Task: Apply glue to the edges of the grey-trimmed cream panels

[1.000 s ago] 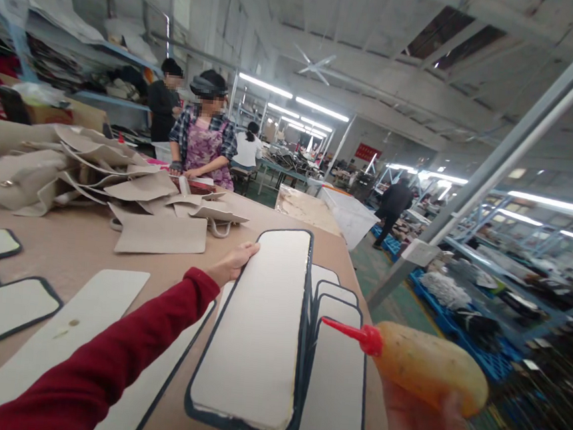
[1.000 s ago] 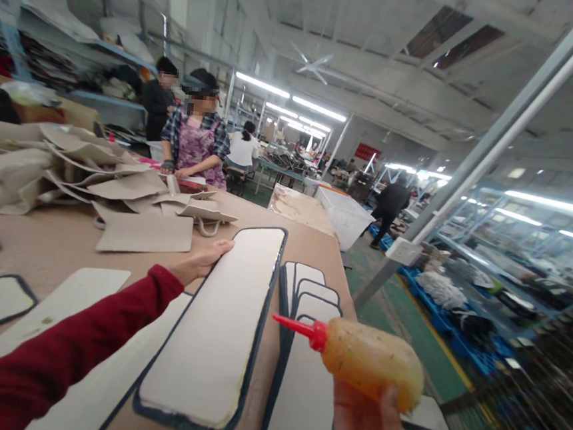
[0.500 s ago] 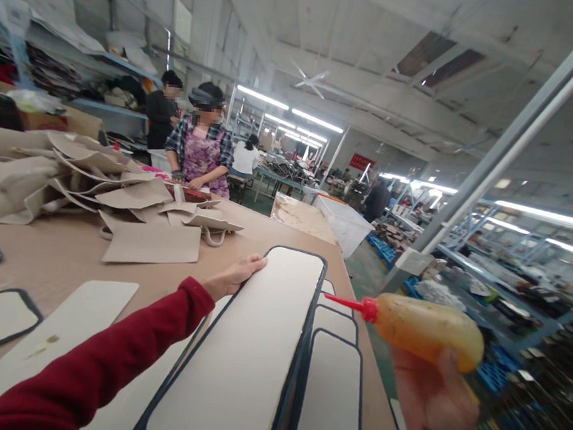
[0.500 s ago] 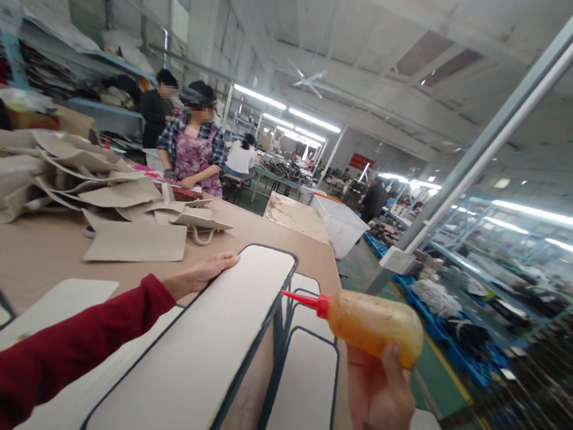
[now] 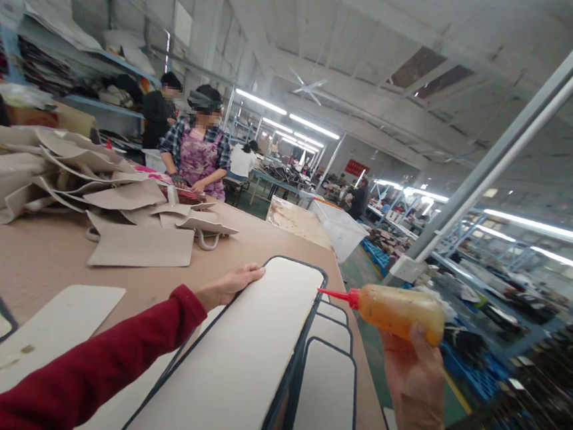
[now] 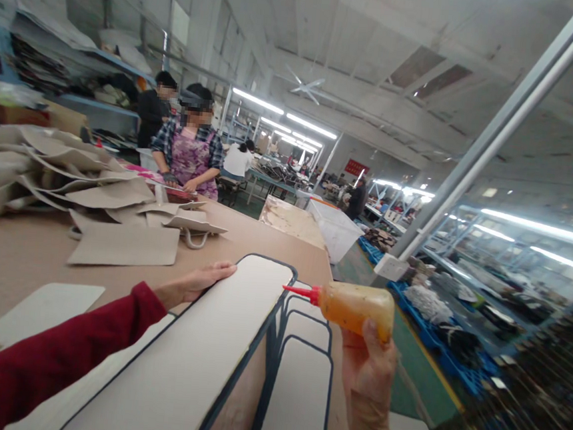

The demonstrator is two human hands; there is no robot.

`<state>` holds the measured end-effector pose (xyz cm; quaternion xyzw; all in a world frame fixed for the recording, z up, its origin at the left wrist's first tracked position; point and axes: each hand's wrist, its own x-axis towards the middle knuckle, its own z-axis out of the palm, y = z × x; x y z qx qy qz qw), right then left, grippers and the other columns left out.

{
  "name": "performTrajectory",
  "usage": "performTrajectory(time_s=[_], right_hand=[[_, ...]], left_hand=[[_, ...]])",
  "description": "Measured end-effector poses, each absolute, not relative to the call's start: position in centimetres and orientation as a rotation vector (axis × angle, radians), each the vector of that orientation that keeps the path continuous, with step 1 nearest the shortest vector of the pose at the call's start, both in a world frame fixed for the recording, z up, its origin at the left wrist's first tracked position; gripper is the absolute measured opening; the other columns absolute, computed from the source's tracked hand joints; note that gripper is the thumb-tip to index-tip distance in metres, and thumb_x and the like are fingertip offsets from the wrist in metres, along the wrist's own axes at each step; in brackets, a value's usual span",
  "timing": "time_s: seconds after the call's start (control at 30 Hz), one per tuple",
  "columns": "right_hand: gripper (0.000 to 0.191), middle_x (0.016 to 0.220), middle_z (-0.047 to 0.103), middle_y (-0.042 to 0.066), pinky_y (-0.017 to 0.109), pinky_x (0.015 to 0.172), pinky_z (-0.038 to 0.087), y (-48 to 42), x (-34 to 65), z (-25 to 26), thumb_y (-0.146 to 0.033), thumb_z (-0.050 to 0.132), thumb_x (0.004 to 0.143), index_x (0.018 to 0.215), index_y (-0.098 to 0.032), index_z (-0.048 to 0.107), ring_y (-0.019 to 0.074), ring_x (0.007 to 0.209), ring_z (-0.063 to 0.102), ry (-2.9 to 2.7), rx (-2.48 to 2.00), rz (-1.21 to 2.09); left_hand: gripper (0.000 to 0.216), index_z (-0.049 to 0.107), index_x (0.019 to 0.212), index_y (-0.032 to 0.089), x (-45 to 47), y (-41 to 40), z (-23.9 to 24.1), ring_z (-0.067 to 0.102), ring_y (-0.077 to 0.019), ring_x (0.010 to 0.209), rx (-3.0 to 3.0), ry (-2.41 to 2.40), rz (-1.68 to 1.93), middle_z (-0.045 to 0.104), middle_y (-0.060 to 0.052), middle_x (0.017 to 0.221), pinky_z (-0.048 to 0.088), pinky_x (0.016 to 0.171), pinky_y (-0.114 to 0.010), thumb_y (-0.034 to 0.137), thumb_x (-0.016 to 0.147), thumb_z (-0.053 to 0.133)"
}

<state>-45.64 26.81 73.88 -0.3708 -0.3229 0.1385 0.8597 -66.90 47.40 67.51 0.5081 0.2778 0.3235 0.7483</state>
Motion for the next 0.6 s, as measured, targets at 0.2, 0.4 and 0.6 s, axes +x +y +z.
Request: performTrajectory(time_s=[0.2,0.4,0.6], right_hand=[[0.04,0.107,0.064,0.003,0.034,0.084,0.052,26.3,-45.9,73.1,-0.032,0.072,0.064,0.102,-0.021,0.064,0.0184,0.094,0.061,-0.695,-0.838,0.274],[0.049,0.105,0.065,0.003,0.035,0.08,0.054,24.8,-47.1,72.3,-0.037,0.076,0.057,0.102,-0.021,0.065,0.0207,0.09,0.061,-0.692,-0.911,0.321],[0.043,0.086,0.069,0.006,0.032,0.07,0.057,22.5,-48.8,70.7,-0.041,0.076,0.056,0.092,-0.02,0.067,0.0203,0.073,0.065,-0.729,-0.973,0.357]], left_hand=[[0.022,0.05,0.071,0.017,-67.0,47.4,67.8,0.052,-0.0093,0.043,1.106,0.629,0.72,0.058,0.003,0.056,0.042,0.042,-0.019,0.028,0.075,0.068],[0.015,0.051,0.07,0.016,-67.2,47.8,67.9,0.053,-0.0099,0.041,1.082,0.662,0.705,0.059,0.001,0.055,0.044,0.043,-0.019,0.02,0.084,0.057],[0.019,0.049,0.067,0.016,-67.4,48.6,67.6,0.052,-0.0103,0.039,1.035,0.685,0.727,0.058,0.001,0.051,0.045,0.043,-0.02,0.019,0.084,0.057]])
